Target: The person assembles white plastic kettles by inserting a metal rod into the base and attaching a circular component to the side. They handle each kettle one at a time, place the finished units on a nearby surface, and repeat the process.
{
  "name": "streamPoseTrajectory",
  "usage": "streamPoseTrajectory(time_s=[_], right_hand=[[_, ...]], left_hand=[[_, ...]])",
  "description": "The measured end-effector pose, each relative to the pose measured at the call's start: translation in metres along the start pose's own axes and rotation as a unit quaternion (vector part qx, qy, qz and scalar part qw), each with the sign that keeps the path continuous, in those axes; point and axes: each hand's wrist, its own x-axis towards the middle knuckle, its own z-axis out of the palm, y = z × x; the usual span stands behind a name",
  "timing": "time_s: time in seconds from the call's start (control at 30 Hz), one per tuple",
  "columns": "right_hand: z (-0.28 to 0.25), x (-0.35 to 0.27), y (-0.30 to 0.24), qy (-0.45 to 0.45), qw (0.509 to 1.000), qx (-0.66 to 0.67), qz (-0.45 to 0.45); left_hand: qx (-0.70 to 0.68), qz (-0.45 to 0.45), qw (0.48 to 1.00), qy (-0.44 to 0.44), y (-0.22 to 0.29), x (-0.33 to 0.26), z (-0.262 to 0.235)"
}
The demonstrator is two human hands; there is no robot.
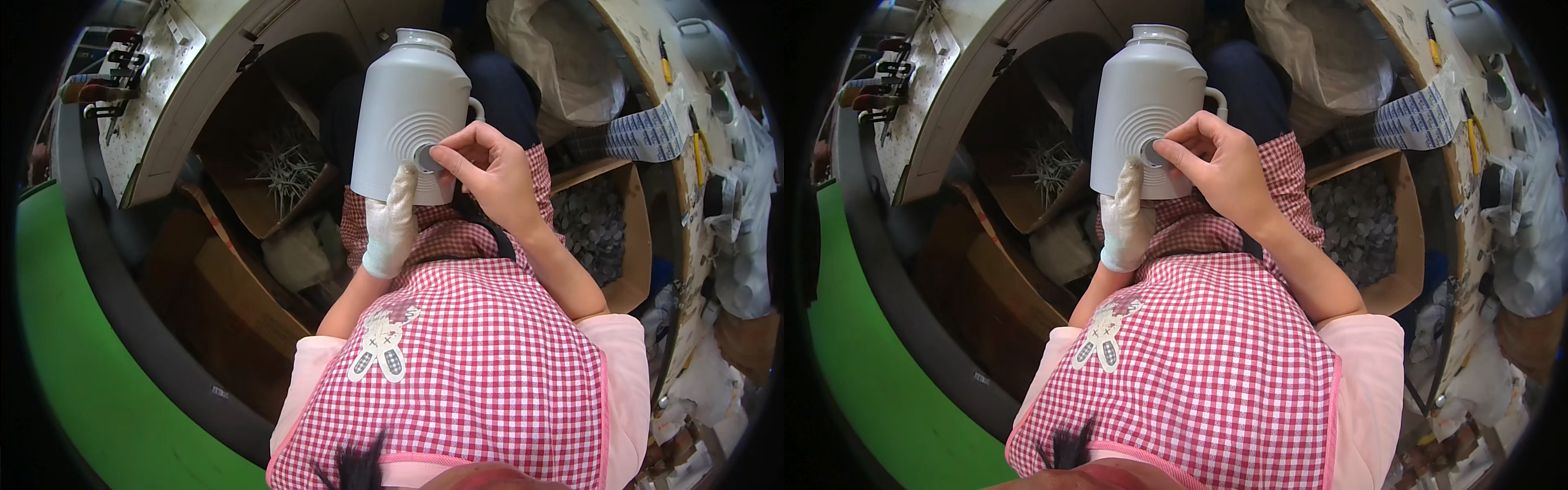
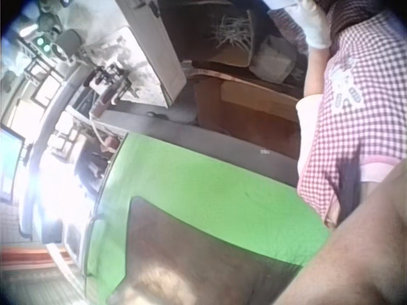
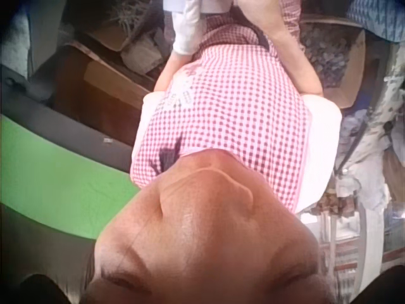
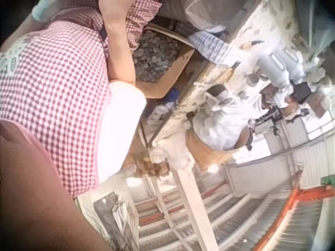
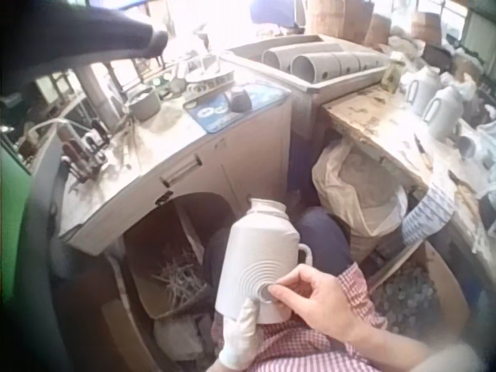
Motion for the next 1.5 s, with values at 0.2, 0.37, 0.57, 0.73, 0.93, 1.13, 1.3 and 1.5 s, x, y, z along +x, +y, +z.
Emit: streamPoseTrajectory(time_s=[0.2, 0.37, 0.57, 0.73, 0.93, 1.13, 1.3, 1.5], right_hand=[[-0.002, 0.002, 0.007, 0.028, 0.998, -0.055, -0.005], [0.004, 0.002, 0.009, 0.019, 0.998, -0.063, 0.010], [-0.020, 0.017, 0.005, -0.069, 0.992, -0.035, 0.098], [-0.027, 0.026, 0.025, -0.018, 0.982, -0.058, 0.177], [-0.009, 0.033, 0.034, 0.017, 0.991, -0.037, 0.129], [-0.010, 0.028, 0.023, -0.010, 0.985, -0.113, 0.130], [-0.002, 0.034, 0.031, 0.048, 0.979, -0.198, 0.001], [-0.023, 0.034, 0.009, -0.018, 0.963, -0.267, 0.001]], left_hand=[[0.071, -0.003, 0.997, -0.006, -0.002, 0.005, -0.008], [0.061, 0.010, 0.998, 0.010, -0.004, 0.006, -0.006], [0.147, 0.078, 0.986, 0.011, -0.007, 0.007, -0.003], [0.155, 0.100, 0.983, 0.022, -0.007, 0.009, -0.007], [0.177, 0.121, 0.977, 0.011, 0.006, 0.019, -0.018], [0.191, 0.163, 0.968, 0.026, 0.005, 0.012, -0.023], [0.219, 0.135, 0.966, 0.041, 0.010, 0.012, -0.027], [0.221, 0.173, 0.959, 0.031, 0.013, 0.018, -0.006]])
